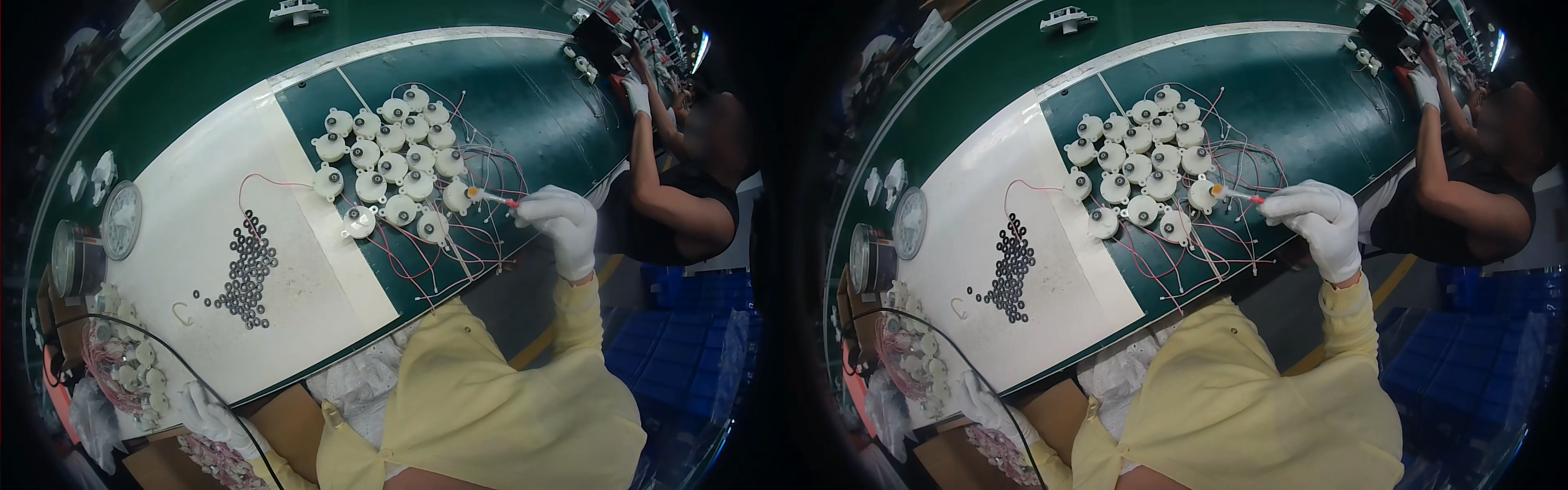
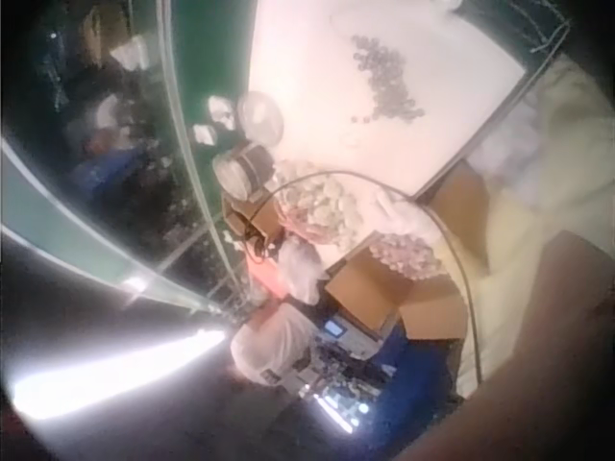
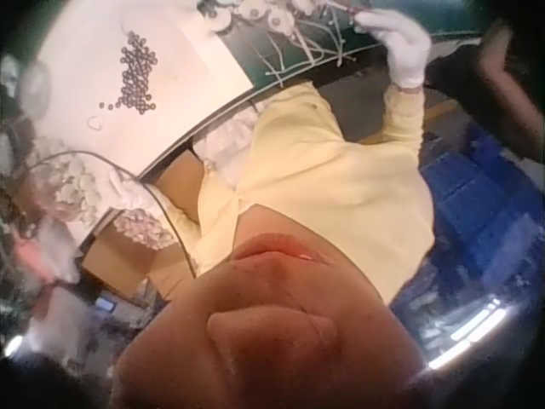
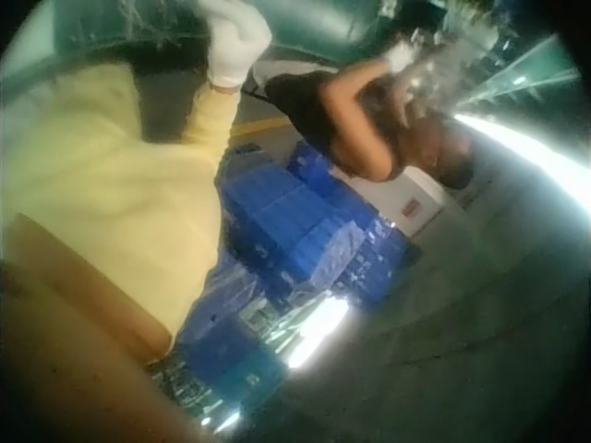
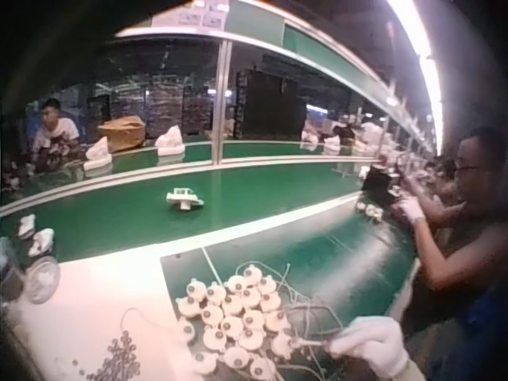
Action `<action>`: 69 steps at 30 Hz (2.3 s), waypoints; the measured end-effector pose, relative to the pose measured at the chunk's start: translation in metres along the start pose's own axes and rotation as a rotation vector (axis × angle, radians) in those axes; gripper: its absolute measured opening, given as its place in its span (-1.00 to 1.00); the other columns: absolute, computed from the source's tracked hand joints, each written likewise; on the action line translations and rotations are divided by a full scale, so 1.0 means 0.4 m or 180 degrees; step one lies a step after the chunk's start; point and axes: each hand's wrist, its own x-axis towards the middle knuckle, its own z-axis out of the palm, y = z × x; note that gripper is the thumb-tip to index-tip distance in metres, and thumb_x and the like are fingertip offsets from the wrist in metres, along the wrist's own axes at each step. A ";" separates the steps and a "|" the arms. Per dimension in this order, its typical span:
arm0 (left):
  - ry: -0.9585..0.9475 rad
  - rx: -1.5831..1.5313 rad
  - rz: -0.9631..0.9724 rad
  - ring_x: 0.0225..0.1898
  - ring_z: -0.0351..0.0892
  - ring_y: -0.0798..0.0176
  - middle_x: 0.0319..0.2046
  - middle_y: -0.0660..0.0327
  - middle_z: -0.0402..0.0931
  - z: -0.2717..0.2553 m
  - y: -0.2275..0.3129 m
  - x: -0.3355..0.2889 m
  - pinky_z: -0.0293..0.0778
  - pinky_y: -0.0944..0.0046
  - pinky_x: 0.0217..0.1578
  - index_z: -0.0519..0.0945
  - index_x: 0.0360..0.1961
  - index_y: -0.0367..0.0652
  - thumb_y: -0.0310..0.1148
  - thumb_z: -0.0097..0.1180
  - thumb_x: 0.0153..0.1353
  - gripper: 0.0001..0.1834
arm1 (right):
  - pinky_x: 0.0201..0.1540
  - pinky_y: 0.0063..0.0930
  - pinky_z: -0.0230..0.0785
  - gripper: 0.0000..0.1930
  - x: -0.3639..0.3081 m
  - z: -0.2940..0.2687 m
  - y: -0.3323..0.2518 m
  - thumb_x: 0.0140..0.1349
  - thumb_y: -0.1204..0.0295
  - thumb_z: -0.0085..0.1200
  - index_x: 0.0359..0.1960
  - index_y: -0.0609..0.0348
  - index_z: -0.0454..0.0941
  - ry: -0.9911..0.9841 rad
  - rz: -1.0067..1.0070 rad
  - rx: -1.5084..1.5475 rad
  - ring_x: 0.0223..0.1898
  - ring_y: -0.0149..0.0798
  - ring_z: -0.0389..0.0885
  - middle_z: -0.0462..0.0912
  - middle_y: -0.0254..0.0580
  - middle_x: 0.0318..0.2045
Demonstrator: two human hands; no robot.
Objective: The person assembles small white plastic housings with wires by inserting metal washers into the center of each unit. They repeatedly pick up a washer, place it into the housing, and set the completed unit aside. Later, they use a red-handled tool to apply a substance to the center of the assembled units.
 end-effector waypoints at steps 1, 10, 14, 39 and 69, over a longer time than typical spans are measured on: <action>-0.0001 0.0020 0.0000 0.12 0.45 -0.23 0.12 -0.16 0.50 0.002 -0.004 -0.002 0.27 -0.19 0.19 0.51 0.16 -0.38 -0.22 -0.34 0.57 -0.51 | -0.34 -0.49 0.48 -0.61 0.001 -0.001 0.002 -0.14 0.74 -0.06 -0.26 0.39 0.75 -0.0035 0.0008 -0.0023 -0.42 -0.28 0.67 0.72 0.00 -0.37; -0.0112 0.0174 0.0041 0.13 0.46 -0.23 0.13 -0.15 0.50 -0.009 -0.001 0.001 0.27 -0.17 0.17 0.50 0.17 -0.37 -0.22 -0.34 0.57 -0.51 | -0.31 -0.49 0.50 -0.62 -0.016 0.012 -0.003 -0.12 0.74 -0.10 -0.28 0.46 0.72 0.0179 0.0570 0.0398 -0.40 -0.25 0.69 0.73 0.05 -0.35; -0.0104 0.0177 0.0063 0.12 0.46 -0.24 0.12 -0.15 0.50 -0.009 0.004 0.007 0.28 -0.17 0.17 0.51 0.16 -0.39 -0.23 -0.33 0.56 -0.51 | -0.32 -0.49 0.50 -0.63 -0.031 0.016 -0.002 -0.12 0.74 -0.10 -0.29 0.48 0.71 0.0305 0.0618 0.0422 -0.40 -0.23 0.70 0.74 0.08 -0.33; -0.0242 0.0170 -0.0027 0.16 0.45 -0.02 0.04 0.12 0.57 -0.072 0.055 0.064 0.14 -0.10 0.31 0.64 0.04 -0.14 -0.21 0.03 0.23 -0.59 | -0.31 -0.15 0.51 -0.75 0.461 0.625 -0.337 0.08 0.49 0.05 -0.21 0.04 0.70 -0.1942 -0.3420 -0.1029 -0.39 -0.09 0.68 0.71 -0.12 -0.39; -0.2134 -0.0475 0.2609 0.15 0.48 -0.15 0.12 -0.07 0.49 -0.082 0.392 0.716 0.41 -0.04 0.09 0.42 0.24 -0.31 -0.16 0.33 0.05 -0.25 | -0.07 -0.12 0.38 -0.37 -0.004 0.433 -0.198 0.09 0.20 0.31 0.18 0.23 0.47 -0.1110 -0.1061 -0.0893 -0.08 0.05 0.59 0.59 0.00 -0.07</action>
